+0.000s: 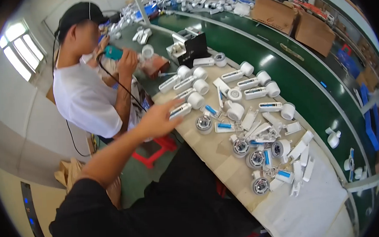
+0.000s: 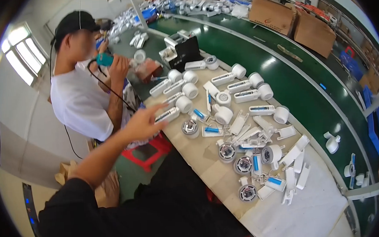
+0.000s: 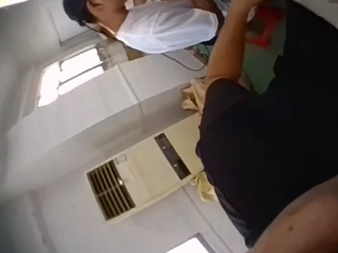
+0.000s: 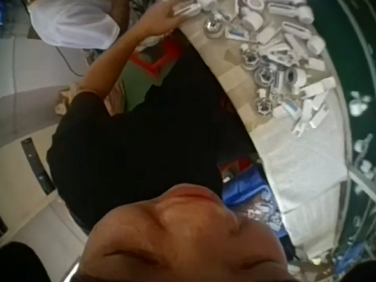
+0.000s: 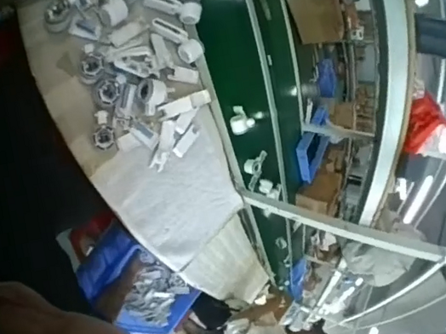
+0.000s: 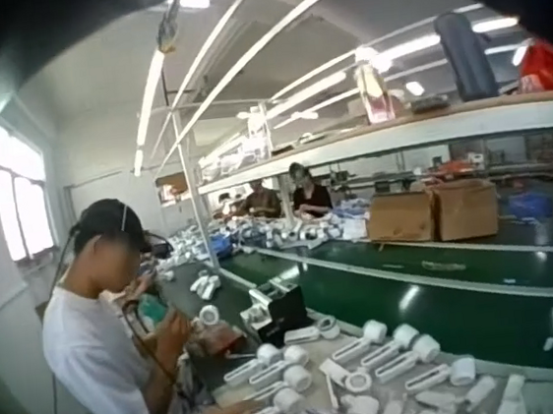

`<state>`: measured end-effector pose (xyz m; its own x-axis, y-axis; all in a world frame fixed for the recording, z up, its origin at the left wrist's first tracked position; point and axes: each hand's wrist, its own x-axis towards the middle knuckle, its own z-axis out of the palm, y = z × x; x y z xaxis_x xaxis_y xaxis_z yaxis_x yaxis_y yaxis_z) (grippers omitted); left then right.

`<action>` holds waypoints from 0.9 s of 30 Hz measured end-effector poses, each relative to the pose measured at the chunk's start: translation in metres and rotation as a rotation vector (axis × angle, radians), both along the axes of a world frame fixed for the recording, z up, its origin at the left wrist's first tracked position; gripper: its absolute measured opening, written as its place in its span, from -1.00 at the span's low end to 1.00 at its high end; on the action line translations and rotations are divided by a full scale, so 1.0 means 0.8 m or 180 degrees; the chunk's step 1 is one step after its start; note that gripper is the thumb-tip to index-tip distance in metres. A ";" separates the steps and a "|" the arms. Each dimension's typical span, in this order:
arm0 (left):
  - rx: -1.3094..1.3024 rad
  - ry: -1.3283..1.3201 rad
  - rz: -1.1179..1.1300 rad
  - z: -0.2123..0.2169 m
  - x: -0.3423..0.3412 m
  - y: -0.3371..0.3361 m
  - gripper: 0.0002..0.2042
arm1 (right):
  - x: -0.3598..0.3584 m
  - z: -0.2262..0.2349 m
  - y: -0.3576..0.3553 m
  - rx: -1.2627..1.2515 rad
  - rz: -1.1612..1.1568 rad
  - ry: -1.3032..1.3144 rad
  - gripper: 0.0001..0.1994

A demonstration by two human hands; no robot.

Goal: The person assembles small handheld fans by snapping together various plastic components, fan motors, and battery covers by hand.

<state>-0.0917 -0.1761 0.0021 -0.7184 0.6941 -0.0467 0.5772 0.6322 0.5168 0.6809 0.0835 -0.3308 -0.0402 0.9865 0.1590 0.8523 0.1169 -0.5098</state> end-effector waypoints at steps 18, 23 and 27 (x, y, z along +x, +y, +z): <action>0.1760 -0.0017 -0.1287 -0.129 0.068 -0.024 -0.87 | -0.141 0.033 0.068 0.0715 -0.0784 -0.0333 -0.53; 0.2071 -0.0240 -0.1506 -0.124 0.078 0.037 -0.87 | 0.032 0.095 -0.122 0.0657 -0.1909 -0.1079 -0.53; 0.2732 0.0119 -0.1834 -0.113 0.097 0.081 -0.77 | 0.154 0.116 -0.179 0.1050 -0.2425 -0.0415 -0.46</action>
<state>-0.0144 -0.1111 -0.0886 -0.2575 0.7223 0.6418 0.7006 -0.3179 0.6388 0.8041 -0.0600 -0.2383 0.5801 0.6550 0.4843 0.8082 -0.3886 -0.4425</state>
